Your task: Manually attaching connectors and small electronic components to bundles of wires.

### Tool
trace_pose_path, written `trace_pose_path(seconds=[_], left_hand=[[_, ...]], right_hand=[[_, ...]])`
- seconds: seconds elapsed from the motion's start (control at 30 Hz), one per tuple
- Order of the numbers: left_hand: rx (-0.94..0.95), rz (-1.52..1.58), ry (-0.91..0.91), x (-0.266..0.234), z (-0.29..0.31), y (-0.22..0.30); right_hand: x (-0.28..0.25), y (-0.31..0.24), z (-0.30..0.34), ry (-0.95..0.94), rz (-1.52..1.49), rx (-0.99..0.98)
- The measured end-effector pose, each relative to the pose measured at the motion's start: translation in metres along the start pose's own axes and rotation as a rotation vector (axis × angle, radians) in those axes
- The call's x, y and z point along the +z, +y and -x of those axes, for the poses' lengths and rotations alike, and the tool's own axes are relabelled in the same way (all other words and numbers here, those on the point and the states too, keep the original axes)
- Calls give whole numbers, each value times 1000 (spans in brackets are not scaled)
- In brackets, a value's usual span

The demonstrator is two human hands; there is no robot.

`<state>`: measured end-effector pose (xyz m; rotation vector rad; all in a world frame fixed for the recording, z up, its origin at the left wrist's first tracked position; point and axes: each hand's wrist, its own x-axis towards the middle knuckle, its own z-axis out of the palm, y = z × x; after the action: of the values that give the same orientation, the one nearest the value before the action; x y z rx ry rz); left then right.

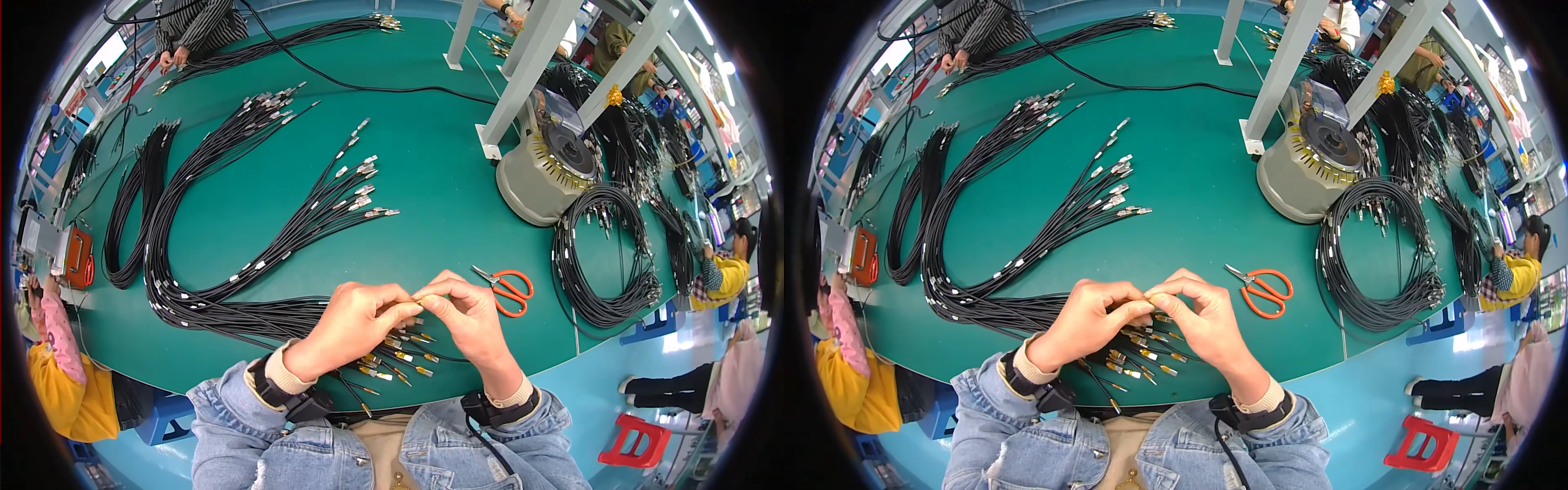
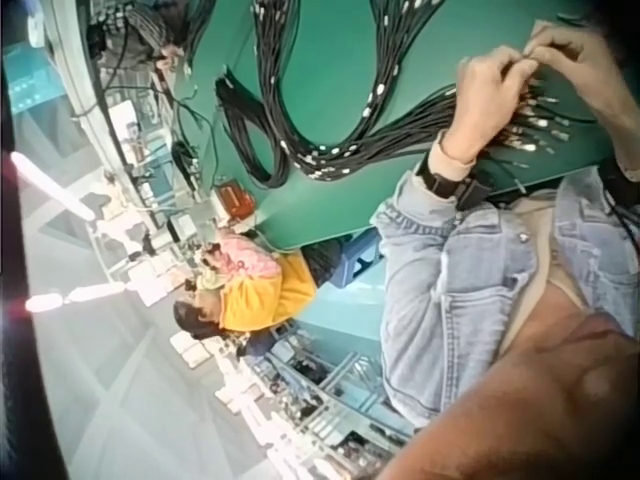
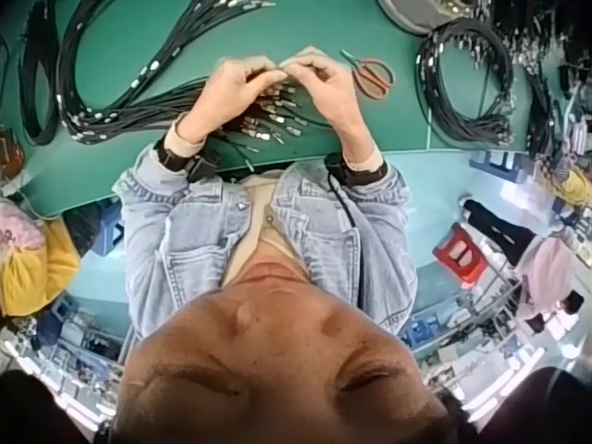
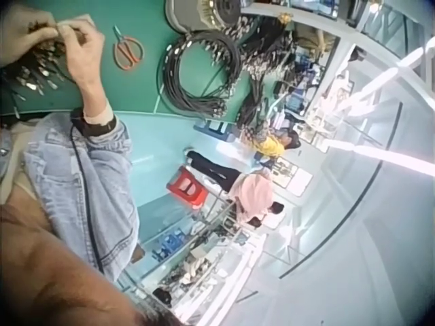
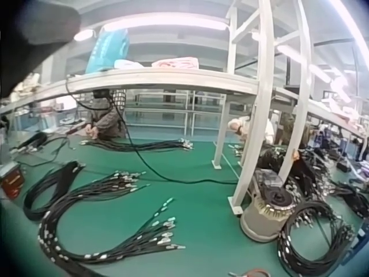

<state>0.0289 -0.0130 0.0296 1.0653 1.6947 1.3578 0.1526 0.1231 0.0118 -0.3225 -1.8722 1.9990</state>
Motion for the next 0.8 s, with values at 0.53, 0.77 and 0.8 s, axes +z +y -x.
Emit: trace_pose_path(seconds=[0.53, 0.77, 0.8], left_hand=[[302, -1007, 239, -62, -70, -69], [130, -560, 173, -43, -64, -42], [96, -482, 156, -39, -63, -38]], right_hand=[[-142, -60, -13, 445, 333, -20], [-230, -70, -49, 786, 433, 33], [-235, -70, -53, 796, 443, 100]])
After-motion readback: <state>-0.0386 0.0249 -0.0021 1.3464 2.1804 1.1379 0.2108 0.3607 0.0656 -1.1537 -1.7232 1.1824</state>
